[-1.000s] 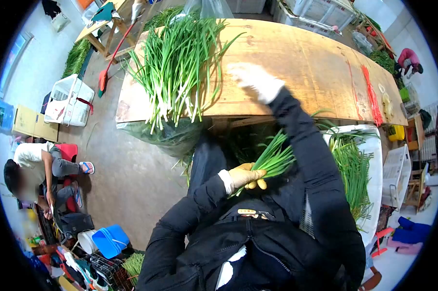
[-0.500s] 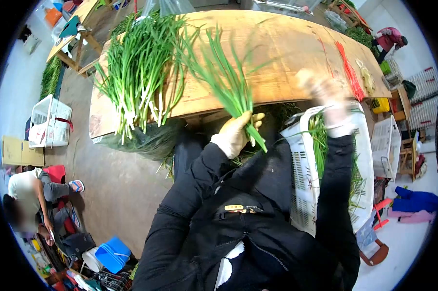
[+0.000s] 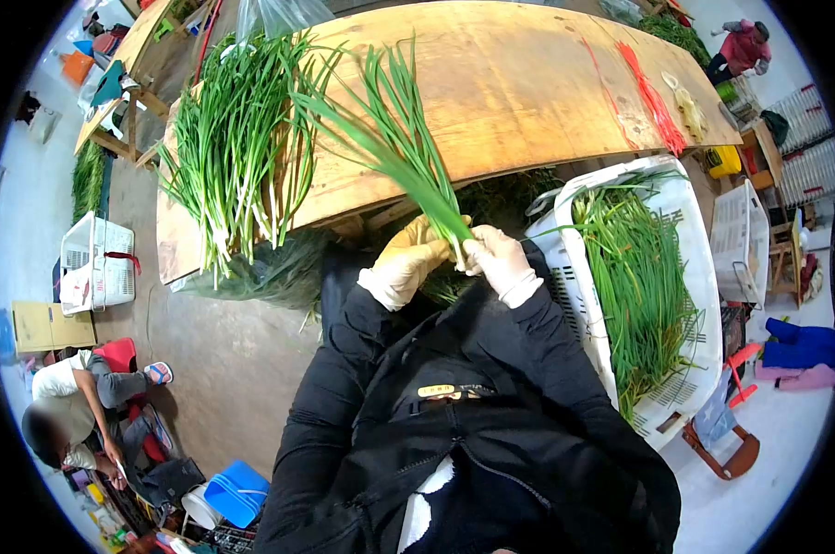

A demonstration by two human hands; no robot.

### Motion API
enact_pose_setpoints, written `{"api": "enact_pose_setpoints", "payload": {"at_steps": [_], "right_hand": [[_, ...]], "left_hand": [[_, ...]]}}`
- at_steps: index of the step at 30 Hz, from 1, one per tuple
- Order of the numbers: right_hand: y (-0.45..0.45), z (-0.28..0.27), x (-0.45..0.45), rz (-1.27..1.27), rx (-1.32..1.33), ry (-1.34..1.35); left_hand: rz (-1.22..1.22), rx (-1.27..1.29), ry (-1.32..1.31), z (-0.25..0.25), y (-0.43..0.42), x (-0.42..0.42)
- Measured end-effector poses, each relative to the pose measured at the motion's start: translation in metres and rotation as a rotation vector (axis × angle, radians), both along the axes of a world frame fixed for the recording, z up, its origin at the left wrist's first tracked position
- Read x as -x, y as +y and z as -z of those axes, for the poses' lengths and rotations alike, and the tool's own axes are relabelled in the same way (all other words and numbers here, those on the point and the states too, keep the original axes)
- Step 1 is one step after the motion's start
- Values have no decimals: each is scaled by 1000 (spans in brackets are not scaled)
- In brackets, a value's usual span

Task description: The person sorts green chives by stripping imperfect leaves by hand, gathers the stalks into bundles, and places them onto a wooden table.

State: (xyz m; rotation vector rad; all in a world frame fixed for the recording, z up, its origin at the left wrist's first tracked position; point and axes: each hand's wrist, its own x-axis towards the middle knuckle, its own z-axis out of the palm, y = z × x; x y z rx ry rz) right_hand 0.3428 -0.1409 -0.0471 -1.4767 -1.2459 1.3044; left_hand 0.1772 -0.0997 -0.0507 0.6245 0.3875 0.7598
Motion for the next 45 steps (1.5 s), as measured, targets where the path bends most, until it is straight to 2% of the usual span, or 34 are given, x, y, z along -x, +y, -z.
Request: {"api": "enact_pose_setpoints", "payload": {"at_steps": [1,3,7,10,14,17,19,21,23,25,26,29,30,33,35,38,39,42,43,44,45], "right_hand": [[-1,-9,1,23,76,310],[1,-3,-1,24,136,557],[2,-5,-4,21,274,644],[6,5,-18,-78,431,792],[0,-6,-19,-67,334,737],[-1,-11,-19,-87,243,504],[-1,-13,-20,-129,257,532],[0,-13,-22,-216,279,587],[0,-12,-20,-222,299,607],[-1,-15,-19,-201,319,590],[1,-11,-23,-237,311,548],[4,-4,-33,-102,205,444],[9,5,-37,-72,152,461],[16,-3,-30,49,52,386],[18,-10,-19,78,70,321],[18,-19,-7,-26,91,299],[21,-1,-7,-84,-37,256],[22,2,-6,-173,61,256],[21,1,-7,-165,157,442],[20,-1,-7,-155,254,626],[19,-3,-8,-158,252,625]], "left_hand": [[-2,38,13,-2,1,-1],[-30,69,63,-9,1,-4],[-86,154,125,-3,2,-1],[12,130,137,1,5,3],[-20,184,163,4,7,-2],[3,138,125,0,9,-5],[34,87,187,-2,13,-3],[164,172,200,-15,16,-2],[149,202,207,-14,15,-9],[11,259,251,-18,12,-14],[73,182,200,-13,14,-11],[65,201,204,-17,13,-8],[173,110,213,-12,16,-2],[152,134,69,15,14,-3],[83,174,73,5,10,-10],[112,175,8,7,11,-11],[103,185,-3,9,11,-10],[91,189,-3,4,12,-9],[88,182,6,2,12,-8],[206,236,-161,6,15,-6],[204,234,-162,7,15,-7]]}}
